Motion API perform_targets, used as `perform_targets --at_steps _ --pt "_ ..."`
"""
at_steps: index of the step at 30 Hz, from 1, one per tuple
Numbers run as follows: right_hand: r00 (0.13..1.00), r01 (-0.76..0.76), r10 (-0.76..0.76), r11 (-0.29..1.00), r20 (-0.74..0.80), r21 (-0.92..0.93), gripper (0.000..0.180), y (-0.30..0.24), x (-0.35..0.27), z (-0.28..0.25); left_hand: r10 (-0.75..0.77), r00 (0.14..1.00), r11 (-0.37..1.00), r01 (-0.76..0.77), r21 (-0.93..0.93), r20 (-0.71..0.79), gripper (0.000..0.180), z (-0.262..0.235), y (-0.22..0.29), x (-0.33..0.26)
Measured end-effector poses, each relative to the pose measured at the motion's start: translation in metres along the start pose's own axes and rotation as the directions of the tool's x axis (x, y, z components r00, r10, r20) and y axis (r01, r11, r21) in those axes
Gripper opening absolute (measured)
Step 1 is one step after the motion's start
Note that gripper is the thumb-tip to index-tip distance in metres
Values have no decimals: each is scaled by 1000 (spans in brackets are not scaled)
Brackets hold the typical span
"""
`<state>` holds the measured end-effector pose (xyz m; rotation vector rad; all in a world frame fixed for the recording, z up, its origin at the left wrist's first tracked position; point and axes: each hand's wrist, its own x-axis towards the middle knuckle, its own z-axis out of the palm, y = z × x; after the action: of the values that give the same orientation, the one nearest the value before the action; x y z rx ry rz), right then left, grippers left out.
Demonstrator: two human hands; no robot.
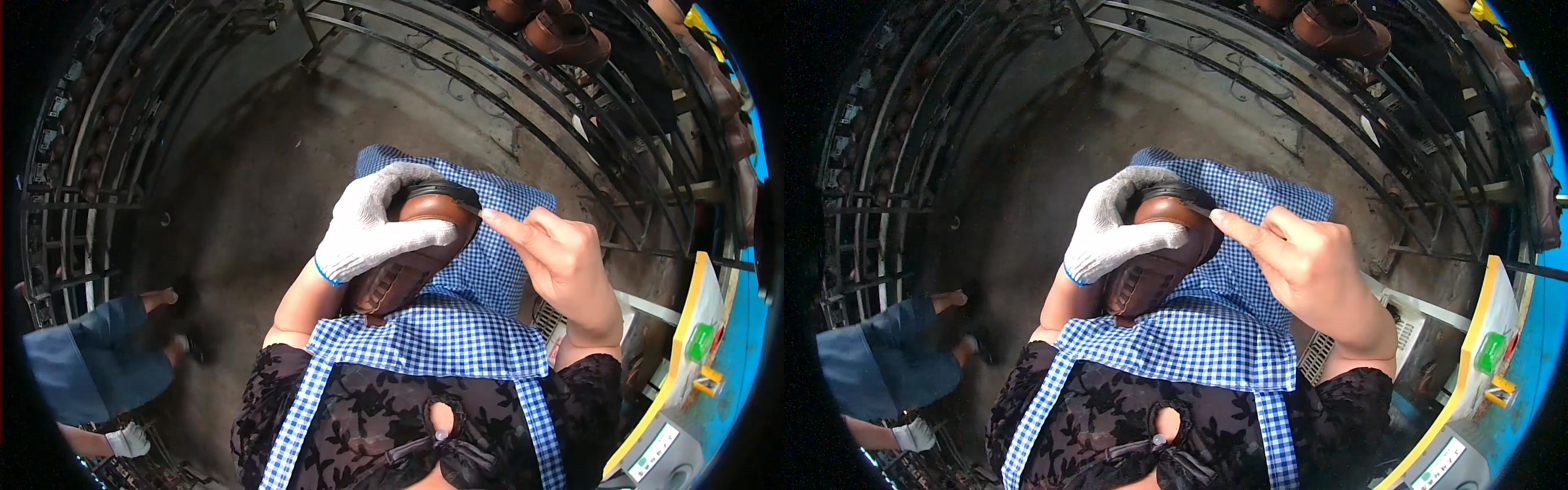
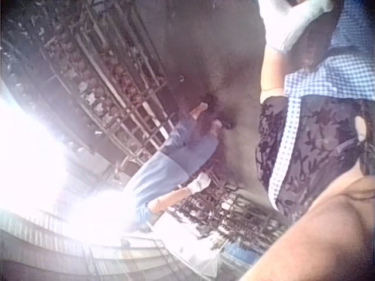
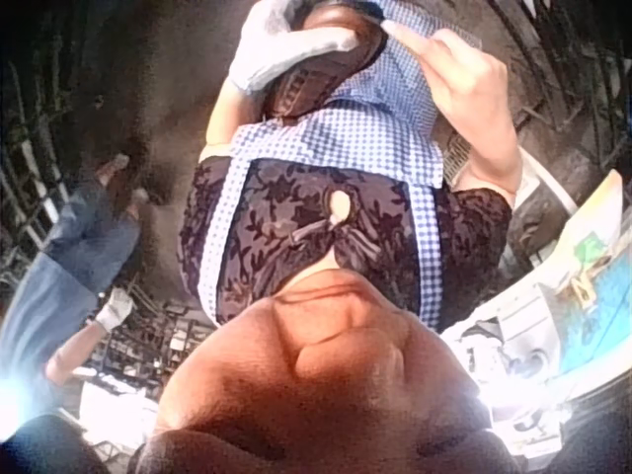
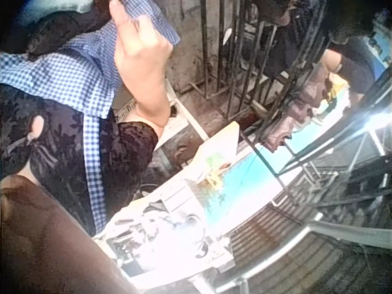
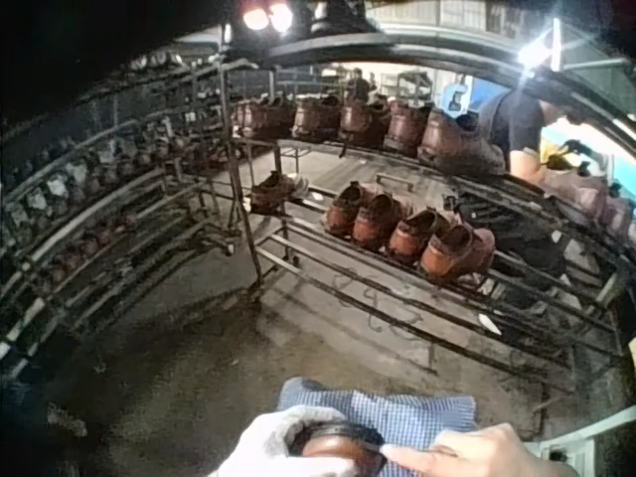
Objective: The recorder uses a small trimming knife to remove excess adhesive or material from the edges of manufactured leather shoes.
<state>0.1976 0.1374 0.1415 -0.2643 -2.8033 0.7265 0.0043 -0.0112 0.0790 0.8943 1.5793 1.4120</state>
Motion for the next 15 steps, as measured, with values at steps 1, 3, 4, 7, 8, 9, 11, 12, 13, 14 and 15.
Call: perform_targets --at_steps 1,3,4,7,8,9,11,12,13,14,15 --pt "1000 -5 5 1000 -3 -1 34 2 0 -1 4 1000 1000 -4 15 4 59 1 -2 1" --pt "999 15 -18 996 39 84 34 7 3 -2 8 1000 999 -8 31 11 59 2 -3 2" --pt "999 10 -13 997 36 83 34 11 5 -3 9 1000 999 -10 47 19 60 2 -1 2" --pt "995 13 -39 965 94 261 35 22 12 -2 16 999 994 -20 104 45 60 2 -3 2" --pt "994 36 -67 951 91 306 35 25 13 1 21 998 989 -29 144 59 60 2 -5 1" --pt "992 58 -94 935 86 351 36 28 13 5 20 998 989 -29 145 61 60 2 -4 1" --pt "997 58 -72 958 40 282 38 24 11 14 -13 1000 993 11 121 20 61 4 -4 0" --pt "999 53 -52 976 -9 210 40 21 11 20 -14 1000 993 12 121 18 61 4 -4 -1" --pt "998 55 -54 976 -8 211 40 19 10 25 -29 1000 993 30 112 -12 61 4 -5 -2" --pt "996 71 -65 991 -58 113 43 17 10 31 -44 998 994 48 102 -42 61 4 -5 -2" --pt "991 81 -79 997 -107 13 45 18 9 37 -44 998 994 49 102 -45 61 4 -5 -2"
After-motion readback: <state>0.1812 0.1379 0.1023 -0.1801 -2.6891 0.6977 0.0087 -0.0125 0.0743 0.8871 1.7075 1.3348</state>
